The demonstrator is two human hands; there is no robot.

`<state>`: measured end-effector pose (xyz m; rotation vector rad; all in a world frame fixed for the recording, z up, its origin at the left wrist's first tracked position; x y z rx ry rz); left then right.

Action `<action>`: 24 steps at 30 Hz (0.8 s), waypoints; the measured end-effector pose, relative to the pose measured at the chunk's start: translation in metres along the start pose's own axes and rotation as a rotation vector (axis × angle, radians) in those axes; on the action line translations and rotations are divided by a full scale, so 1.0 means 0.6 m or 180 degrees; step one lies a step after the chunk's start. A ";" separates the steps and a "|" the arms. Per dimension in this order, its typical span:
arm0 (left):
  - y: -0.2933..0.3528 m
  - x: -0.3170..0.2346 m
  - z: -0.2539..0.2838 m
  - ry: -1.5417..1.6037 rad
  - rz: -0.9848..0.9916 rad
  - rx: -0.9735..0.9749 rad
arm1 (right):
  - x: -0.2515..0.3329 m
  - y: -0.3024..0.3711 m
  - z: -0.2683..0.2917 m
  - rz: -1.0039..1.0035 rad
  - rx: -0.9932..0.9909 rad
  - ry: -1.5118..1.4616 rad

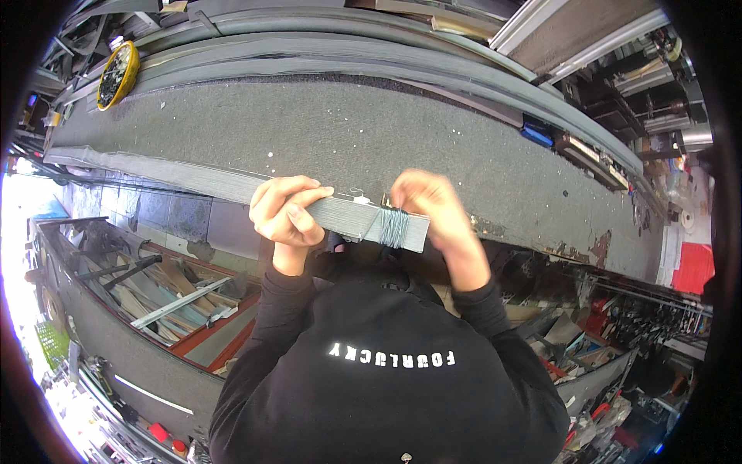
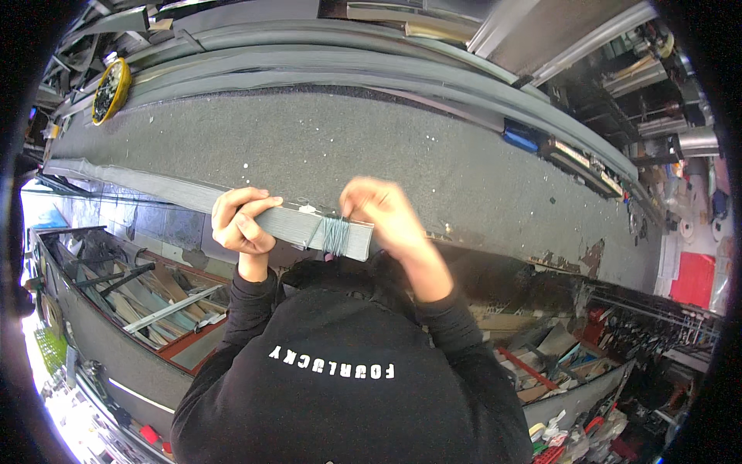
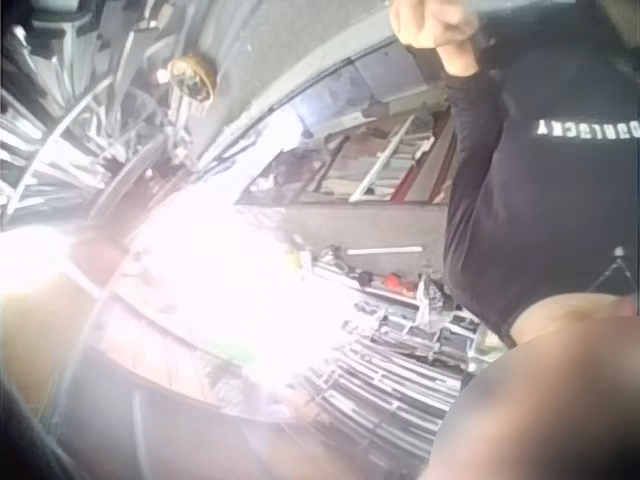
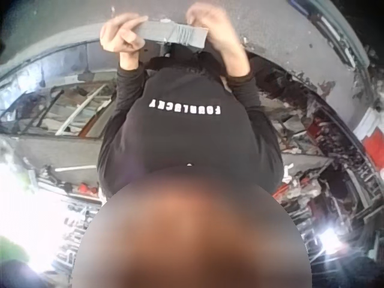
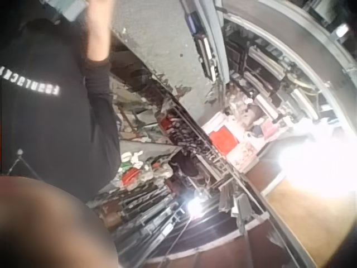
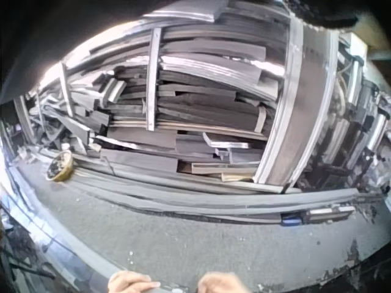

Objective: The person assembles window frame components by hand, inserting small black plastic clips into a grey frame profile and aligning parts on a workbench. They handle clips, frame profiles, and a metal rod, occasionally adjusting pieces and moving items on the bench.

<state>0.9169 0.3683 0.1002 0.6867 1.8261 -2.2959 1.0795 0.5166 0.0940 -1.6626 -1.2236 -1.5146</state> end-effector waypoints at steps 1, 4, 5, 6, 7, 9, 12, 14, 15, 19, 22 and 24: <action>0.001 0.001 -0.001 0.0042 0.0014 0.0052 | -0.029 0.006 -0.023 -0.0340 0.0249 0.0068; 0.006 0.008 -0.006 0.0103 0.0182 0.0139 | -0.058 0.053 -0.073 -0.1285 0.1492 0.1082; 0.008 0.009 -0.006 0.0091 0.0168 0.0131 | -0.042 0.068 -0.081 -0.0911 0.1831 0.1680; 0.010 0.010 -0.008 0.0069 0.0153 0.0149 | -0.013 0.080 -0.084 -0.0225 0.1820 0.2033; 0.012 0.010 -0.008 0.0024 0.0176 0.0171 | 0.018 0.089 -0.083 0.0278 0.1747 0.2712; 0.016 0.007 -0.005 0.0016 0.0131 0.0187 | 0.086 0.090 -0.081 0.1053 0.1462 0.3519; 0.024 -0.002 0.003 0.0059 0.0064 0.0213 | 0.156 0.038 -0.087 0.1606 0.0952 0.4048; 0.026 -0.006 0.011 0.0073 0.0056 0.0128 | 0.171 -0.017 -0.099 0.1867 0.0705 0.3808; 0.027 -0.008 0.015 0.0059 -0.0040 0.0024 | 0.164 -0.045 -0.104 0.1600 0.0853 0.3769; 0.026 -0.012 0.022 0.0163 -0.0064 -0.0126 | 0.126 -0.097 -0.100 0.1056 0.1386 0.2791; 0.025 -0.013 0.020 0.0174 0.0087 -0.0023 | 0.099 -0.086 -0.054 0.0979 0.0899 0.2332; 0.023 -0.012 0.018 0.0192 0.0096 -0.0018 | 0.075 -0.069 -0.022 0.0898 0.0319 0.1830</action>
Point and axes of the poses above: each hand's wrist, its own y-axis away from the middle knuckle, its own z-axis out of the back of the hand, x = y × z, the point moved 3 cm from there along -y, towards the middle knuckle, and after that the axes turned 8 degrees about y, right-handed, at the moved point
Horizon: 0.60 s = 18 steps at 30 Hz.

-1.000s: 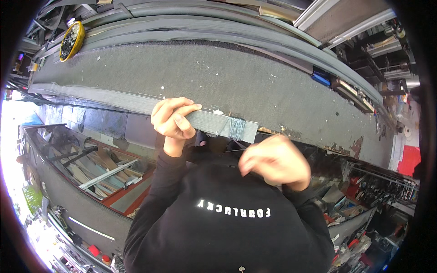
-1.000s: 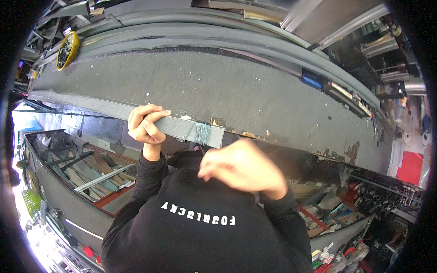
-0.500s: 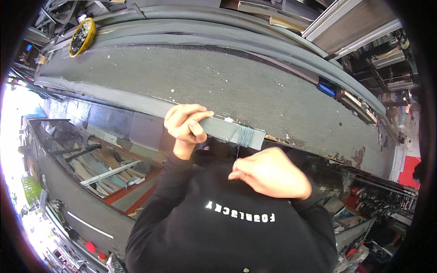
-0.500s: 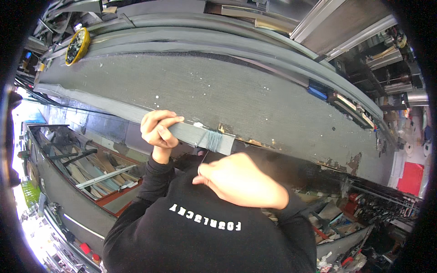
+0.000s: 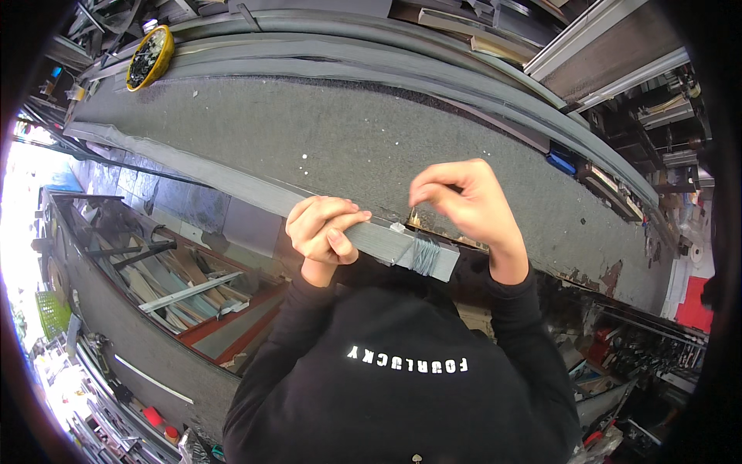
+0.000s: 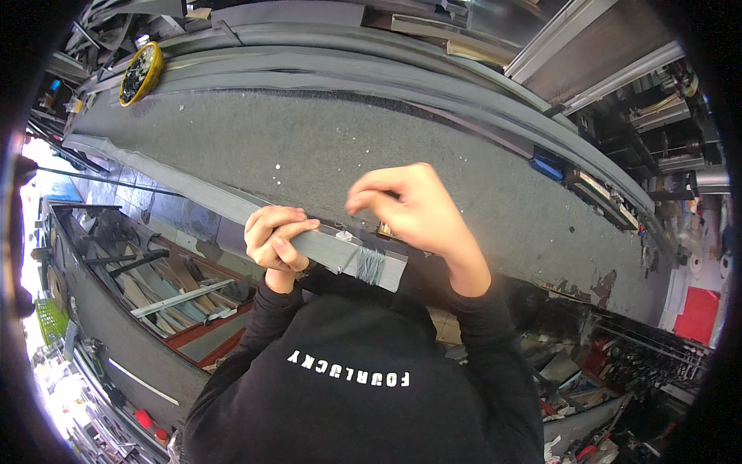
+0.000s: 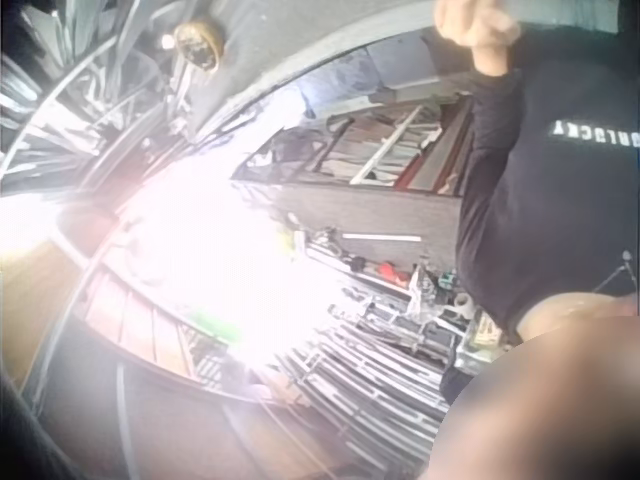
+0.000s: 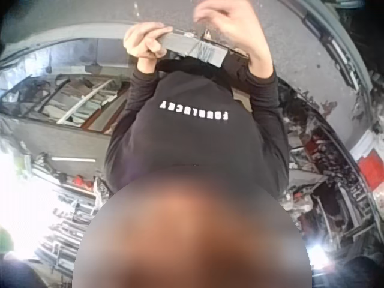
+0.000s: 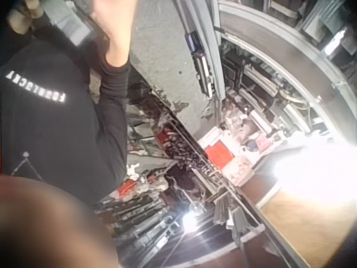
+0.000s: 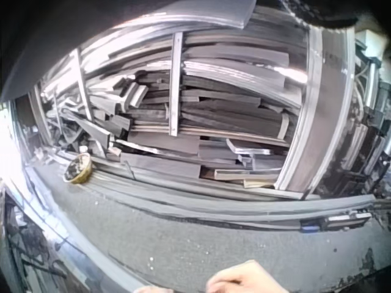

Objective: The person assembles window frame components by hand, inserting small black plastic clips into a grey frame profile and aligning parts on a workbench. They handle clips, frame profiles, and a metal rod, occasionally adjusting pieces and moving items on the bench.

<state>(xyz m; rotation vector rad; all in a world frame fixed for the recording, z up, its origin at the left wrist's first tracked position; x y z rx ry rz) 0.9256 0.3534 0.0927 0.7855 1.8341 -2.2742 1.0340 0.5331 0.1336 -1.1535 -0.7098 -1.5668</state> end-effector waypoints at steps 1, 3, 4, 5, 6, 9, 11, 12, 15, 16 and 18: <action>-0.002 0.002 -0.002 -0.0043 0.0033 0.0003 | -0.017 0.016 -0.006 -0.0375 0.0083 -0.0202; -0.007 0.008 -0.009 -0.0091 -0.0033 -0.0015 | -0.038 0.055 -0.022 -0.0891 -0.0401 -0.0689; -0.009 0.013 -0.014 -0.0102 0.0001 0.0016 | -0.036 0.075 -0.044 -0.0885 0.0143 -0.0678; -0.010 0.019 -0.020 -0.0129 0.0002 0.0061 | -0.033 0.097 -0.063 -0.1204 0.0547 -0.0496; -0.011 0.024 -0.025 -0.0164 0.0011 0.0111 | -0.017 0.116 -0.076 -0.0942 0.0782 -0.0388; -0.010 0.034 -0.038 -0.0216 -0.0004 0.0254 | 0.051 0.141 -0.072 0.0175 0.0752 0.0989; -0.005 0.034 -0.037 -0.0174 -0.0019 0.0252 | 0.085 0.125 -0.047 0.0323 0.0416 0.2316; -0.001 0.033 -0.034 -0.0150 0.0025 0.0286 | 0.096 0.107 -0.036 0.0403 0.0403 0.2574; 0.010 0.021 -0.018 -0.0127 0.0059 0.0320 | 0.108 0.033 -0.021 0.1057 0.0319 0.2478; 0.013 0.015 -0.011 -0.0111 0.0014 0.0303 | 0.101 0.007 -0.023 0.1058 0.0483 0.2129; 0.019 0.004 0.002 -0.0104 0.0052 0.0277 | 0.072 -0.032 -0.037 0.0612 0.1038 0.1537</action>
Point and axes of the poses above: each hand's wrist, its own y-axis away from the middle knuckle, its own z-axis out of the back of the hand, x = y × z, the point moved 3 cm from there along -y, towards the middle knuckle, and after that the axes turned 8 degrees about y, right-handed, at the moved point
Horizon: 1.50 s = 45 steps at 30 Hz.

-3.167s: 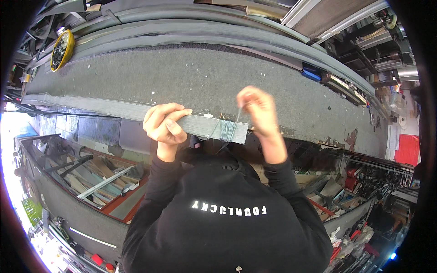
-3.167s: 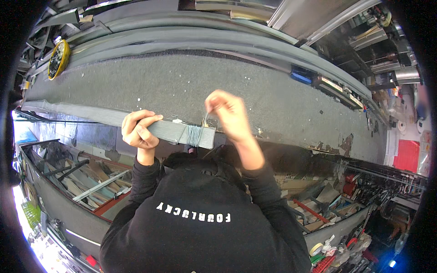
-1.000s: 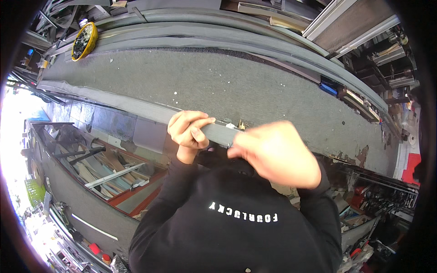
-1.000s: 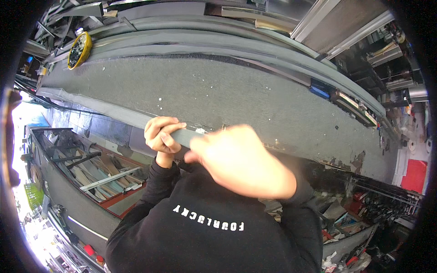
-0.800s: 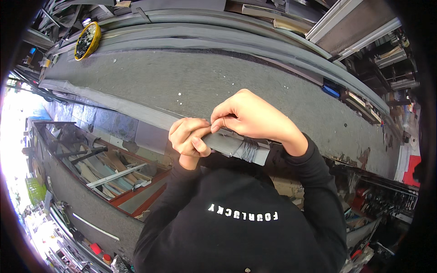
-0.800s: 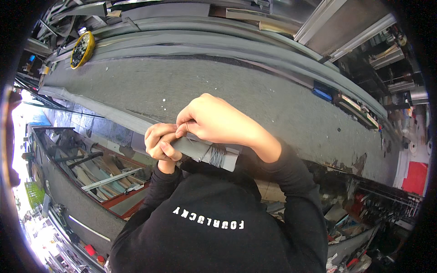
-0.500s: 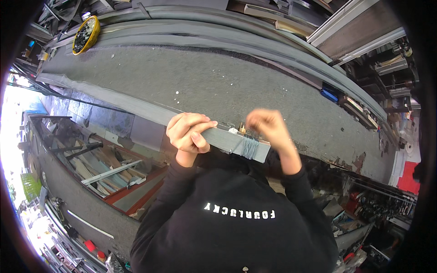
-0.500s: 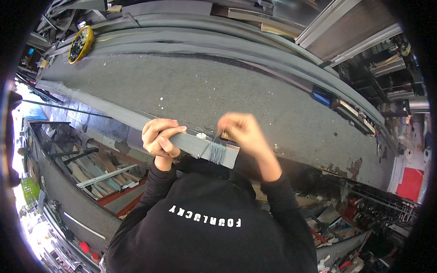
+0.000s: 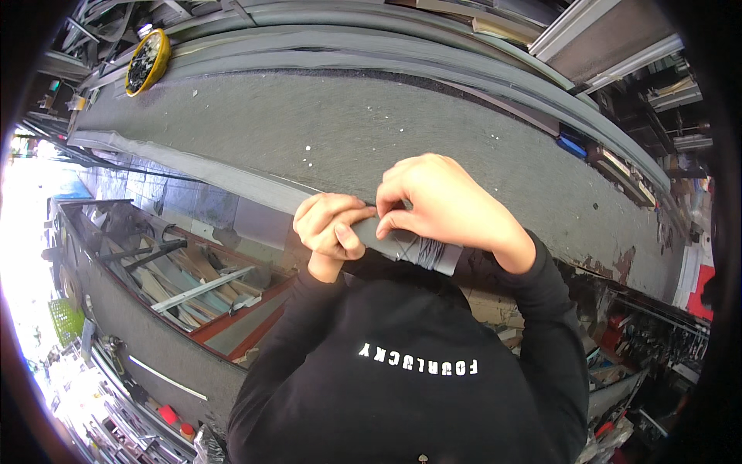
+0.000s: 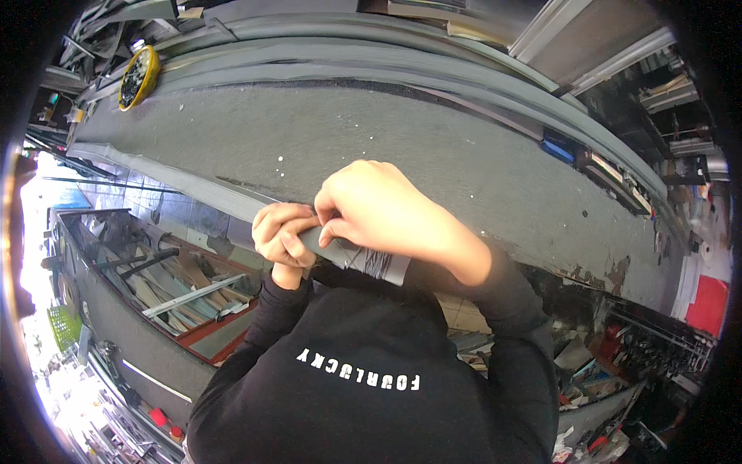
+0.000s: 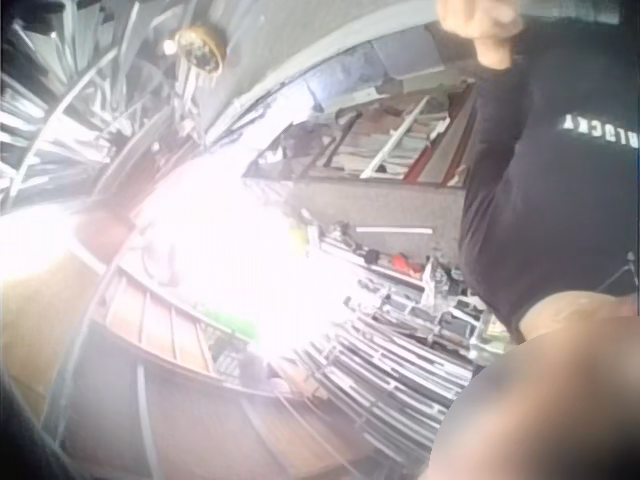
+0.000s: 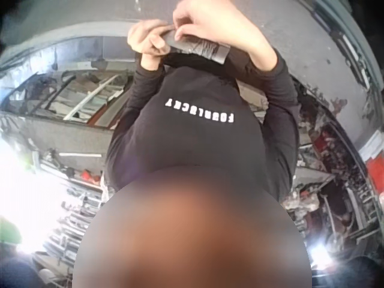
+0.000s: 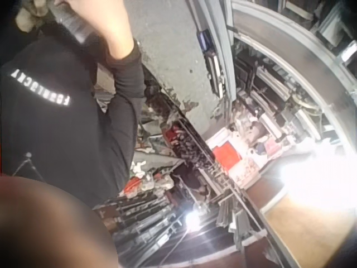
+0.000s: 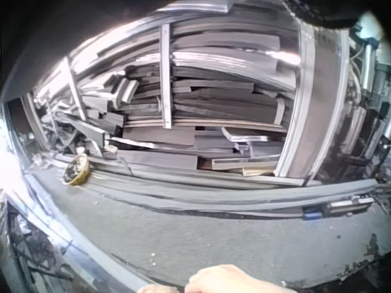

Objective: The person assembles window frame components by hand, inserting small black plastic clips into a grey frame profile and aligning parts on a workbench. They handle clips, frame profiles, and a metal rod, occasionally adjusting pieces and moving items on the bench.

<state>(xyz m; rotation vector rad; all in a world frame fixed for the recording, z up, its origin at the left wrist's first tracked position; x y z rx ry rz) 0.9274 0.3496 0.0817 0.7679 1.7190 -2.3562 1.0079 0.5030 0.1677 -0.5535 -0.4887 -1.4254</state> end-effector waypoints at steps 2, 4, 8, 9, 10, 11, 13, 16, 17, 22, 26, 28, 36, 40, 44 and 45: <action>0.005 -0.012 0.014 0.0071 0.0029 -0.0030 | -0.024 -0.018 -0.024 -0.0271 0.0423 -0.0774; 0.009 -0.024 0.028 0.0063 0.0029 -0.0006 | -0.043 -0.018 -0.055 -0.0689 0.0794 -0.1606; 0.010 -0.047 0.054 -0.0114 0.0004 0.0023 | -0.048 0.008 -0.112 -0.0624 0.1198 -0.3455; 0.009 -0.050 0.060 -0.0116 -0.0019 -0.0002 | -0.047 0.018 -0.125 -0.0661 0.1245 -0.3845; 0.008 -0.053 0.063 -0.0108 -0.0044 -0.0026 | -0.045 0.027 -0.136 -0.0697 0.1309 -0.4217; 0.006 -0.054 0.066 -0.0093 -0.0072 -0.0052 | -0.044 0.037 -0.145 -0.0796 0.1265 -0.4495; 0.004 -0.054 0.067 -0.0088 -0.0089 -0.0132 | -0.037 0.055 -0.157 -0.0801 0.1149 -0.4989; 0.000 -0.050 0.062 -0.0075 -0.0186 -0.0184 | -0.029 0.076 -0.163 -0.0780 0.0747 -0.5376; -0.001 -0.048 0.058 -0.0069 -0.0127 -0.0187 | -0.027 0.081 -0.162 -0.0756 0.0580 -0.5494; -0.004 -0.042 0.050 -0.0074 -0.0042 -0.0091 | -0.030 0.093 -0.140 -0.0772 -0.0395 -0.4586; -0.005 -0.037 0.046 -0.0093 -0.0018 -0.0017 | -0.033 0.092 -0.114 -0.0711 -0.0413 -0.4224; -0.006 -0.030 0.041 -0.0057 -0.0007 0.0003 | -0.036 0.092 -0.100 -0.0802 -0.0374 -0.3960; -0.006 0.008 -0.008 -0.0138 -0.0063 0.0100 | -0.056 0.083 -0.040 -0.0969 -0.0459 -0.1724; 0.006 0.028 -0.024 -0.0174 0.0060 0.0266 | -0.076 0.078 -0.041 -0.1007 -0.0387 -0.1633; 0.021 0.076 -0.074 -0.0184 0.0022 0.0368 | -0.115 0.087 -0.058 -0.1323 -0.1056 -0.1178; 0.025 0.094 -0.096 -0.0256 0.0149 0.0456 | -0.127 0.093 -0.062 -0.1458 -0.1477 -0.0956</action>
Point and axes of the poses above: each hand's wrist, its own y-axis away from the middle knuckle, its own z-axis out of the back of the hand, x = y × z, the point moved 3 cm from there along -y, towards the middle knuckle, and after that the axes turned 8 degrees about y, right-handed, at the moved point
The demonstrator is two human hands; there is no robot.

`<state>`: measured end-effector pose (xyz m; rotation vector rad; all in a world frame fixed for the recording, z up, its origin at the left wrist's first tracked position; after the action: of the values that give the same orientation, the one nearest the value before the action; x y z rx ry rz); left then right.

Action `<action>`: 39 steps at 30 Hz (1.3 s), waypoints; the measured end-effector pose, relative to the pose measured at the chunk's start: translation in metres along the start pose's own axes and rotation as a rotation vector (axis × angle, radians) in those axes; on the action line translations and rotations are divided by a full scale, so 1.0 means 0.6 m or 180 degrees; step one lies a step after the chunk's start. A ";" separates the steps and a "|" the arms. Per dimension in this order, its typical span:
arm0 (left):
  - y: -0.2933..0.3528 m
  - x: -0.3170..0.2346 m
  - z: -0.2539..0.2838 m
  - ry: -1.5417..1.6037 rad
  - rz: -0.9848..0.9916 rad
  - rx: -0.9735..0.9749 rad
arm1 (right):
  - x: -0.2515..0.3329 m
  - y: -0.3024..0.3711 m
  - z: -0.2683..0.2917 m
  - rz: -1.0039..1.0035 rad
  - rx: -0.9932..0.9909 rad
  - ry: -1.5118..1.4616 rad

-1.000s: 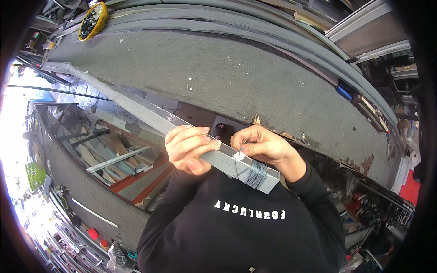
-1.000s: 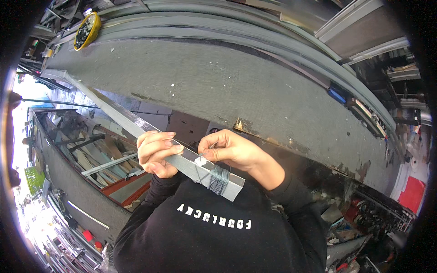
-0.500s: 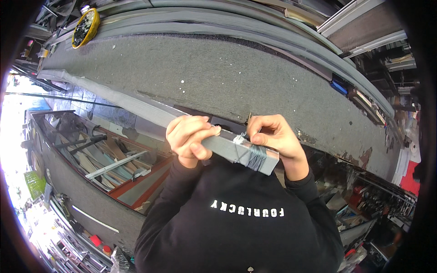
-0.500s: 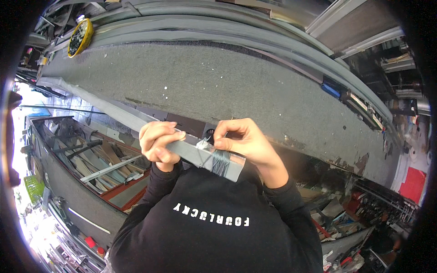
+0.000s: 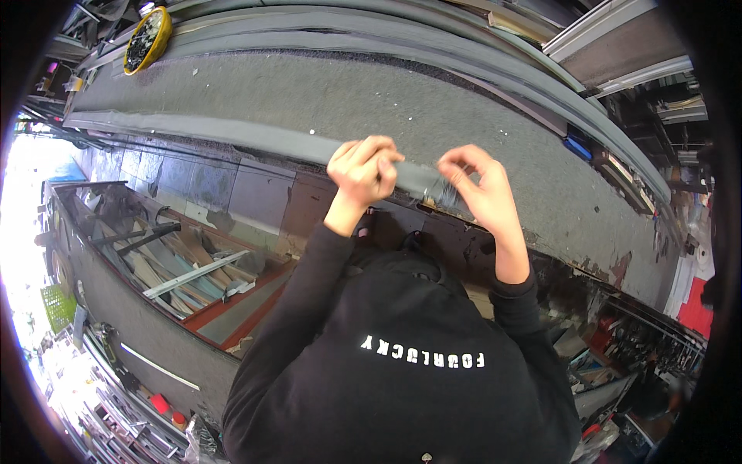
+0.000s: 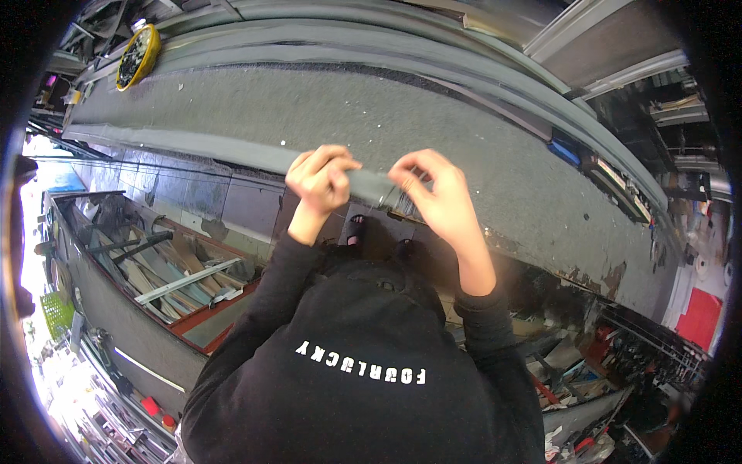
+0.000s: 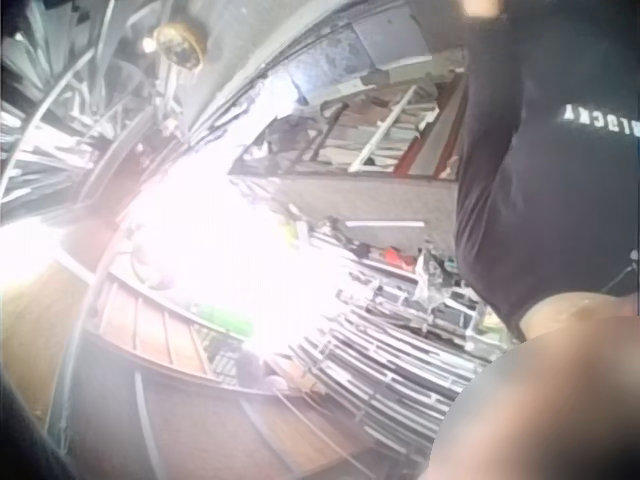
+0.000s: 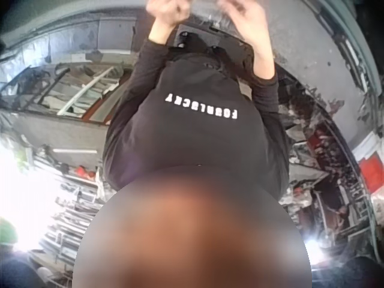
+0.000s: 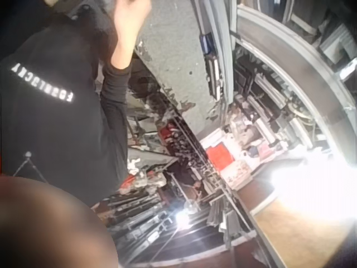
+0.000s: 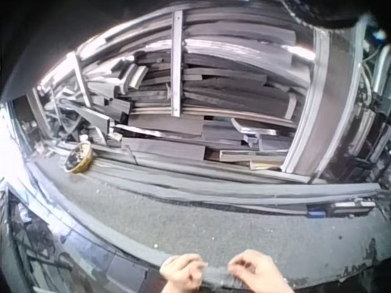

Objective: The person assembles window frame components by hand, inserting small black plastic clips into a grey frame profile and aligning parts on a workbench. They handle clips, frame profiles, and a metal rod, occasionally adjusting pieces and moving items on the bench.

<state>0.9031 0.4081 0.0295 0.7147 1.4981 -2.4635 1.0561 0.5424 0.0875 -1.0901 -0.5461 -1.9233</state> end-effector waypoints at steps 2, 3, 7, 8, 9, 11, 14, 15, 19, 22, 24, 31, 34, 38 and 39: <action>-0.002 0.028 -0.041 -0.0075 -0.0039 0.0039 | -0.031 0.004 -0.009 -0.0073 -0.0483 0.0621; -0.002 0.040 -0.059 -0.0088 0.0013 0.0188 | -0.047 0.008 -0.014 -0.0074 -0.0763 0.0917; 0.022 0.040 -0.075 -0.0304 0.0360 0.0412 | -0.105 0.013 -0.050 -0.0082 -0.0739 0.1449; 0.035 0.028 -0.066 -0.0339 0.0444 0.0351 | -0.114 0.012 -0.058 0.0072 -0.0842 0.1438; 0.050 0.012 -0.055 -0.0348 0.0572 0.0243 | -0.121 0.010 -0.067 0.0329 -0.0858 0.1420; 0.084 -0.016 -0.049 -0.0387 0.1066 0.0628 | -0.136 0.003 -0.084 0.0430 -0.0781 0.1193; 0.119 -0.038 -0.049 -0.0490 0.1462 0.1001 | -0.155 -0.008 -0.106 0.0244 -0.0402 0.1080; 0.126 -0.041 -0.051 -0.0542 0.1444 0.1018 | -0.159 -0.010 -0.109 0.0198 -0.0433 0.1017; 0.130 -0.031 -0.059 -0.0437 0.1500 0.0758 | -0.168 -0.011 -0.113 0.0223 -0.0519 0.0864; 0.130 -0.029 -0.061 -0.0333 0.1601 0.0534 | -0.171 -0.010 -0.113 0.0309 -0.0547 0.0884; 0.131 -0.031 -0.065 -0.0388 0.1663 0.0415 | -0.172 -0.009 -0.113 0.0412 -0.0598 0.0884; 0.149 -0.026 -0.091 -0.0740 0.1494 -0.0140 | -0.177 -0.008 -0.117 0.0343 -0.0614 0.0836; 0.157 -0.024 -0.101 -0.0971 0.1370 -0.0259 | -0.177 -0.008 -0.118 0.0422 -0.0665 0.0852; 0.153 -0.031 -0.102 -0.0977 0.1456 -0.0298 | -0.174 -0.007 -0.113 0.0454 -0.0665 0.0917; 0.147 -0.034 -0.097 -0.0933 0.1394 -0.0283 | -0.173 -0.007 -0.111 0.0436 -0.0570 0.0942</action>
<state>0.9729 0.4144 -0.0526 0.5622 1.1861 -2.0548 1.0484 0.5449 -0.0355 -0.9031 -0.1344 -1.9925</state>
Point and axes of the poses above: each hand's wrist, its own y-axis away from the middle knuckle, its own z-axis out of the back of the hand, x = y × z, the point moved 3 cm from there along -y, towards the middle knuckle, and after that the axes turned 8 degrees about y, right-handed, at the moved point
